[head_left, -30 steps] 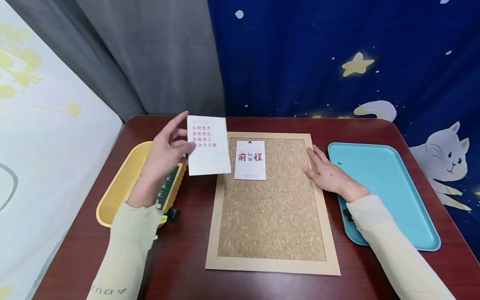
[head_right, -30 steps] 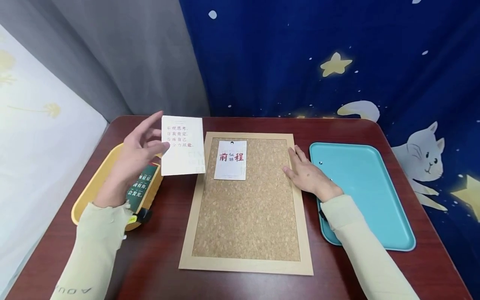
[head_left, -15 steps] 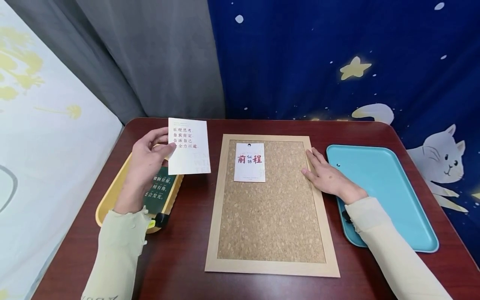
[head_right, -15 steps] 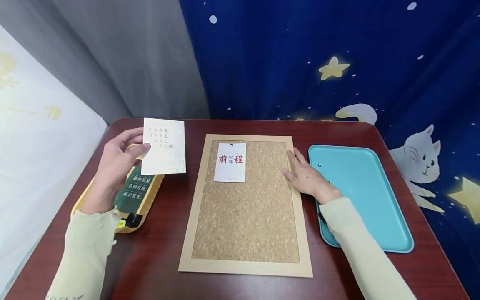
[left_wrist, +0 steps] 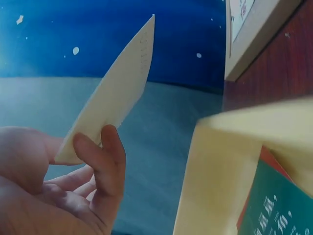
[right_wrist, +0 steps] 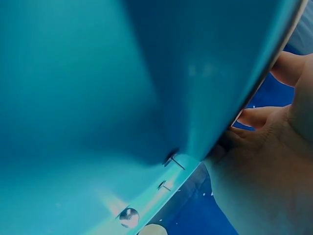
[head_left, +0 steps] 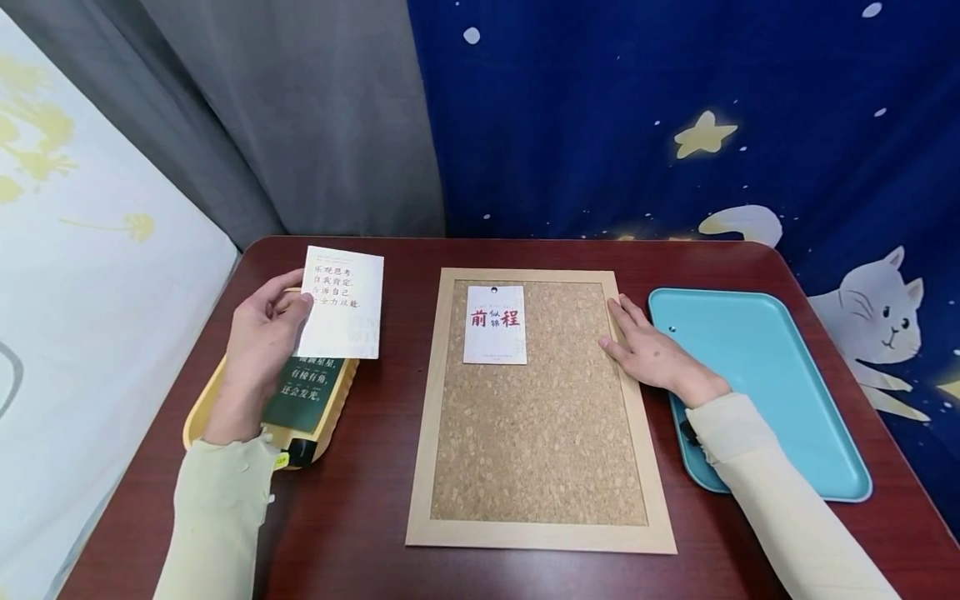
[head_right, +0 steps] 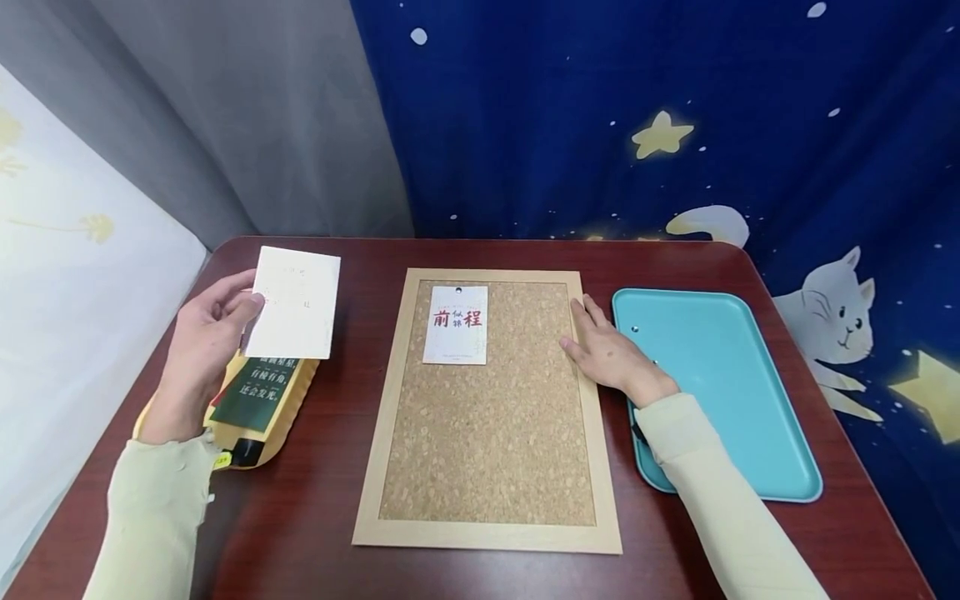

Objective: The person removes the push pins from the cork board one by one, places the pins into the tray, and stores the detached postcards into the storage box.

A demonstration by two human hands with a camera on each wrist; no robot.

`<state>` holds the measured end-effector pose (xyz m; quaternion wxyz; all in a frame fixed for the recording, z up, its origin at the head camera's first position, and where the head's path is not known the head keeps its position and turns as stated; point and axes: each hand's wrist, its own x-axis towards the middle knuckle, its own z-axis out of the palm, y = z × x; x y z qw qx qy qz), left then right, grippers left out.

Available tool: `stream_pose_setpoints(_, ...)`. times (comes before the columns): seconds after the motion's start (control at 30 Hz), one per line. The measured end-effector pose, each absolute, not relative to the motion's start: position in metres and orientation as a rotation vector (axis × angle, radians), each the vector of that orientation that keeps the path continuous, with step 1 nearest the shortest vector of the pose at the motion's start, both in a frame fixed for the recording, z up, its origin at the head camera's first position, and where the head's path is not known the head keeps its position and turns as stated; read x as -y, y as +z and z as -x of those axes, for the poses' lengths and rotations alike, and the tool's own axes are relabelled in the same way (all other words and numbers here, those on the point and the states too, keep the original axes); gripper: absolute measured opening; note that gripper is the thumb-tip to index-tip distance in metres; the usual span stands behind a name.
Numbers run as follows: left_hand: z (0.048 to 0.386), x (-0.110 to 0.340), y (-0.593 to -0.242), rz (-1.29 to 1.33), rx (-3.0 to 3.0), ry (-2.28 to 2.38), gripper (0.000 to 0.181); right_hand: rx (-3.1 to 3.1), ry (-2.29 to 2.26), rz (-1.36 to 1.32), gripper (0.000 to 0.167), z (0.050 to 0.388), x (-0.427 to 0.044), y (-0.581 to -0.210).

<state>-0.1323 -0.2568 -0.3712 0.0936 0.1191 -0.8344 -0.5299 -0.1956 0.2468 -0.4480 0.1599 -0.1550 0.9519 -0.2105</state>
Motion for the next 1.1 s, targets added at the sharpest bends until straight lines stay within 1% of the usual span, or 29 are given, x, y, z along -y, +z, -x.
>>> stream_pose_setpoints(0.3,0.127,0.272,-0.374,-0.399,2.518,-1.452,0.049,-2.725,-0.589,0.439,0.078,0.196,-0.246,-0.448)
stream_pose_setpoints(0.5,0.126,0.279,-0.374,-0.479,2.547,-1.477,0.049,-2.722,-0.586,0.428,0.078,0.195,-0.246,-0.447)
stream_pose_setpoints(0.7,0.125,0.283,-0.374,-0.548,2.611,-1.374,0.048,-2.719,-0.59,0.433,0.078,0.196,-0.246,-0.446)
stream_pose_setpoints(0.9,0.129,0.285,-0.373,-0.568,2.698,-1.235,0.049,-2.715,-0.596,0.43,0.078,0.196,-0.246,-0.446)
stream_pose_setpoints(1.1,0.127,0.291,-0.374,-0.589,2.734,-1.227,0.05,-2.708,-0.606,0.426,0.078,0.196,-0.247,-0.447)
